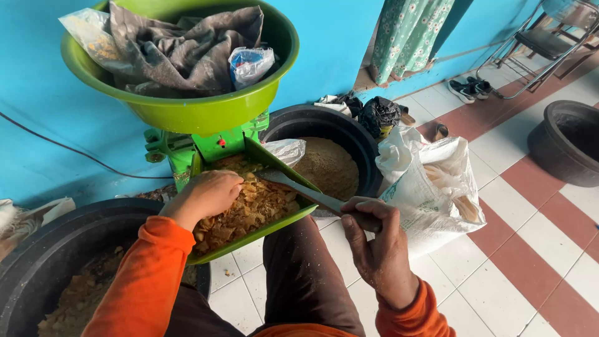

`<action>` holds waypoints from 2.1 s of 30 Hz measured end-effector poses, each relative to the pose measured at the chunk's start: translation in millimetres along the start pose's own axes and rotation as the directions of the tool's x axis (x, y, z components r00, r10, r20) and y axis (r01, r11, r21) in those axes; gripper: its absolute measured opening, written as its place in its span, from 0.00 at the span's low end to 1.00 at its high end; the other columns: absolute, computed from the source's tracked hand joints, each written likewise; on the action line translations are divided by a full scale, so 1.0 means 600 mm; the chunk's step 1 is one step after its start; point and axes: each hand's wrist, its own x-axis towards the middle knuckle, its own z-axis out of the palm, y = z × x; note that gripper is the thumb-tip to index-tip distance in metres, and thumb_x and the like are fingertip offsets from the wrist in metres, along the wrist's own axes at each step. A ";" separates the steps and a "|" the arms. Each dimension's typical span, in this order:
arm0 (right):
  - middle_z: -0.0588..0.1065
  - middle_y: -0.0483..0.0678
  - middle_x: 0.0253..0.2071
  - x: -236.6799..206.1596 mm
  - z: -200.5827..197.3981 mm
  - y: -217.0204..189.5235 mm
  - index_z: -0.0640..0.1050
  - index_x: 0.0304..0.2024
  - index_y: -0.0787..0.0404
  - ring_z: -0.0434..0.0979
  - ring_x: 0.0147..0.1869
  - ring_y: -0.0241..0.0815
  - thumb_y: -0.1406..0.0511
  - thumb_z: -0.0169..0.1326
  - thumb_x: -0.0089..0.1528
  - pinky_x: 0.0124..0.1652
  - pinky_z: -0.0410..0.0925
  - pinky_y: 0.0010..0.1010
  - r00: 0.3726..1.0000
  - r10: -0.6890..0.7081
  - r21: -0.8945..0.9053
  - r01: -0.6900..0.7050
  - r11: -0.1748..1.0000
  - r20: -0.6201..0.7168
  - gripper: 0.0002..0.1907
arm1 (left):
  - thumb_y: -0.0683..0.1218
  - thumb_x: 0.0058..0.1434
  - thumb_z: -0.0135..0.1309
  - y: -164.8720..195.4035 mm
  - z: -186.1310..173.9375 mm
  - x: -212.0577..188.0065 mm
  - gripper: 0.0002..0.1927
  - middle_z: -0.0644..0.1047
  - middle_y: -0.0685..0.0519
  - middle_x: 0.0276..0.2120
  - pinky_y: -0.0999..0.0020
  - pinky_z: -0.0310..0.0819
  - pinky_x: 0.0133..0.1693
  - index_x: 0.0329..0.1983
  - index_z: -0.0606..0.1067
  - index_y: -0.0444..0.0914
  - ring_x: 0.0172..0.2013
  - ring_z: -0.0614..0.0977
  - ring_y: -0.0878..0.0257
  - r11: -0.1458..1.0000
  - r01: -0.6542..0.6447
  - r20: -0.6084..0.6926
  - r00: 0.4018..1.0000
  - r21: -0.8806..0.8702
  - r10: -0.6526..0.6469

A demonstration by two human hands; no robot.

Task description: The person sits on the floor in front of a green grinding machine and feeds dried cassava pieces from a green tray into the machine, using a metal rod to push the pieces in. Ground material collects in a large black basin, and the person occasionally scoops and spreads the ground material with a red scoop and a wooden paddle.

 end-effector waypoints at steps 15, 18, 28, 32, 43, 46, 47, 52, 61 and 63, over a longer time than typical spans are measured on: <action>0.77 0.58 0.47 0.005 -0.014 -0.011 0.60 0.49 0.67 0.86 0.46 0.43 0.73 0.54 0.66 0.43 0.79 0.27 0.998 -0.051 -0.023 0.052 0.998 0.045 0.16 | 0.45 0.66 0.52 0.017 -0.020 0.000 0.14 0.80 0.47 0.50 0.55 0.77 0.53 0.53 0.78 0.40 0.50 0.82 0.52 0.992 0.108 0.094 0.990 -0.067 -0.101; 0.77 0.58 0.47 0.005 -0.012 -0.010 0.61 0.49 0.67 0.86 0.47 0.44 0.73 0.54 0.66 0.44 0.79 0.28 0.997 -0.059 -0.012 0.060 0.998 0.048 0.16 | 0.44 0.65 0.52 0.013 -0.013 -0.001 0.14 0.81 0.46 0.48 0.54 0.78 0.51 0.52 0.79 0.39 0.49 0.83 0.51 0.996 0.054 0.033 0.998 -0.066 -0.052; 0.77 0.59 0.48 -0.001 -0.009 -0.002 0.61 0.49 0.67 0.86 0.49 0.45 0.73 0.54 0.66 0.45 0.79 0.28 0.997 -0.059 0.005 0.059 0.998 0.052 0.15 | 0.41 0.66 0.51 0.026 -0.021 -0.017 0.11 0.80 0.50 0.38 0.53 0.73 0.47 0.50 0.78 0.39 0.41 0.81 0.56 0.998 0.064 -0.031 0.998 0.029 -0.063; 0.78 0.58 0.48 0.003 -0.013 -0.004 0.61 0.49 0.67 0.86 0.48 0.44 0.72 0.54 0.67 0.44 0.80 0.27 0.994 -0.088 -0.020 0.090 0.996 0.071 0.15 | 0.36 0.63 0.51 0.033 -0.032 -0.038 0.10 0.79 0.50 0.35 0.54 0.73 0.48 0.46 0.77 0.37 0.40 0.80 0.55 0.998 0.034 -0.064 0.997 0.046 -0.031; 0.79 0.58 0.49 0.014 -0.031 -0.025 0.62 0.49 0.68 0.86 0.47 0.42 0.71 0.54 0.67 0.44 0.78 0.27 0.997 -0.055 -0.042 0.057 0.997 0.049 0.15 | 0.28 0.53 0.51 0.047 -0.020 -0.091 0.18 0.76 0.46 0.39 0.54 0.71 0.56 0.46 0.75 0.35 0.47 0.77 0.49 0.999 -0.029 -0.231 0.972 0.040 0.038; 0.79 0.59 0.49 0.015 -0.031 -0.026 0.62 0.49 0.68 0.86 0.47 0.42 0.71 0.54 0.67 0.43 0.79 0.26 0.997 -0.058 -0.026 0.060 0.998 0.058 0.15 | 0.29 0.54 0.52 0.050 -0.016 -0.093 0.18 0.76 0.46 0.40 0.54 0.71 0.56 0.47 0.75 0.34 0.47 0.77 0.50 0.999 -0.049 -0.259 0.965 0.023 0.053; 0.79 0.59 0.49 0.016 -0.031 -0.026 0.62 0.49 0.68 0.86 0.46 0.42 0.71 0.54 0.67 0.43 0.79 0.26 0.996 -0.058 -0.022 0.060 0.998 0.062 0.14 | 0.29 0.53 0.52 0.051 -0.015 -0.093 0.18 0.76 0.46 0.41 0.54 0.70 0.56 0.47 0.75 0.34 0.47 0.77 0.50 0.998 -0.049 -0.259 0.964 0.026 0.054; 0.79 0.58 0.48 0.021 -0.030 -0.026 0.62 0.49 0.67 0.86 0.46 0.42 0.71 0.54 0.67 0.43 0.79 0.27 0.993 -0.089 -0.033 0.091 0.995 0.073 0.15 | 0.30 0.53 0.52 0.053 -0.017 -0.095 0.18 0.76 0.46 0.41 0.53 0.70 0.55 0.47 0.75 0.33 0.47 0.77 0.48 0.998 -0.036 -0.253 0.966 0.049 0.048; 0.79 0.58 0.48 0.024 -0.030 -0.026 0.62 0.50 0.67 0.86 0.47 0.43 0.70 0.55 0.67 0.44 0.80 0.28 0.991 -0.107 -0.041 0.111 0.993 0.082 0.15 | 0.31 0.57 0.52 0.065 -0.027 -0.108 0.17 0.78 0.48 0.41 0.55 0.72 0.55 0.49 0.76 0.35 0.48 0.78 0.51 0.999 -0.035 -0.271 0.962 0.005 0.035; 0.79 0.58 0.48 0.025 -0.029 -0.028 0.62 0.50 0.67 0.86 0.48 0.44 0.70 0.54 0.67 0.44 0.80 0.28 0.991 -0.112 -0.041 0.116 0.992 0.078 0.15 | 0.31 0.55 0.53 0.068 -0.030 -0.111 0.18 0.78 0.48 0.42 0.56 0.72 0.55 0.49 0.76 0.34 0.48 0.78 0.51 0.999 -0.044 -0.280 0.959 -0.017 0.037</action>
